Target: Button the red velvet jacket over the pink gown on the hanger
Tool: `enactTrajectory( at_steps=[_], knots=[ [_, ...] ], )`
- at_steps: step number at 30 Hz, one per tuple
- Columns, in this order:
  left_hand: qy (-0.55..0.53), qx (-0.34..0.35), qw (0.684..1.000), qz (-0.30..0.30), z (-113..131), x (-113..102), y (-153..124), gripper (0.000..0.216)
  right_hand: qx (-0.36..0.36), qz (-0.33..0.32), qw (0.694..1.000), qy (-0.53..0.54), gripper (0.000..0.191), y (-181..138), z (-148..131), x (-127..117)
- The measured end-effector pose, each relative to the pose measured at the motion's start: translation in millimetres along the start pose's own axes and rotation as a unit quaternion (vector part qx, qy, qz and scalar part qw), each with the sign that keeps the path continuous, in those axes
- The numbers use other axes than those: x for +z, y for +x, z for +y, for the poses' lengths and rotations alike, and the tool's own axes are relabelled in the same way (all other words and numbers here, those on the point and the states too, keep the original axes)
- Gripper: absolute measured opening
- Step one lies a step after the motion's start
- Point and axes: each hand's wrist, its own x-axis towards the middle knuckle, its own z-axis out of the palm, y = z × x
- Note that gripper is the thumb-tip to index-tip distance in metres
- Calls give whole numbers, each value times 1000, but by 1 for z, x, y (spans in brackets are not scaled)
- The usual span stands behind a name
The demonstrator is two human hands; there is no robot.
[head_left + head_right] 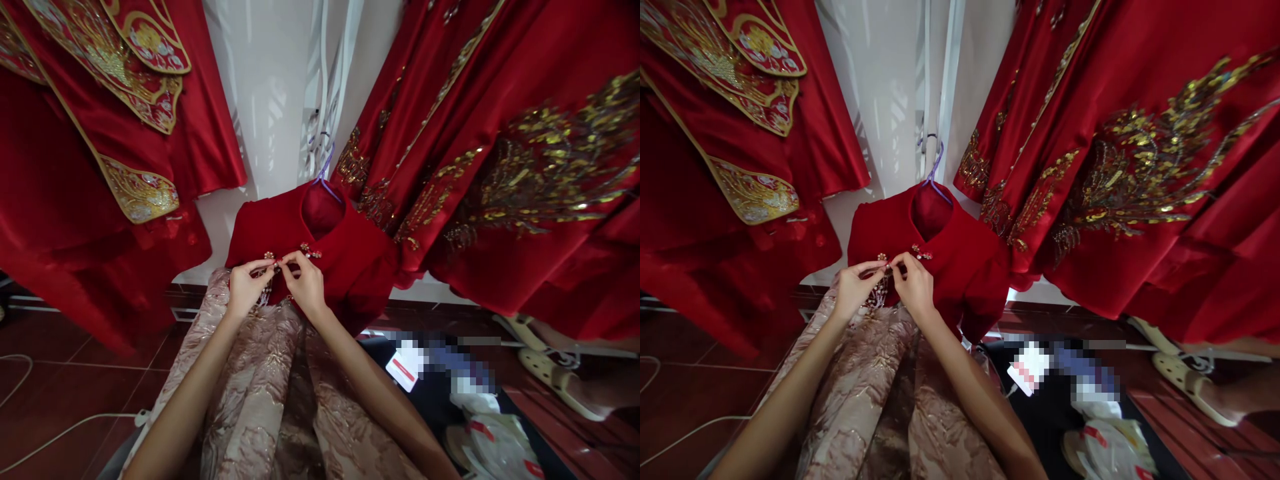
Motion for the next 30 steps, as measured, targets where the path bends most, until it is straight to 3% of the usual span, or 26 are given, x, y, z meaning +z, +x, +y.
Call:
enactTrajectory(
  at_steps=[9, 13, 19, 22, 25, 30],
  knots=[
    [-35, 45, 998, -20, -6, -1, 9, 21, -19, 3, 999, -42, 12, 2, -1, -1],
    [-48, 56, 997, -8, -6, 0, 10, 30, -5, -4, 1000, 13, 11, 7, 1, 1],
    [52, 72, 994, 55, -14, 2, -11, 14, 43, -112, 985, 123, 21, -18, 14, -20],
    [67, 50, 993, 84, -25, 15, -35, 20, 85, -124, 984, 100, 17, -35, 22, -36],
    [9, -5, 996, 88, -35, 35, -58, 31, 101, -128, 984, 69, 15, -46, 31, -42],
    [-102, -89, 991, -18, -39, 61, -74, 35, 105, -112, 988, -6, 21, -60, 56, -23]
  ],
)
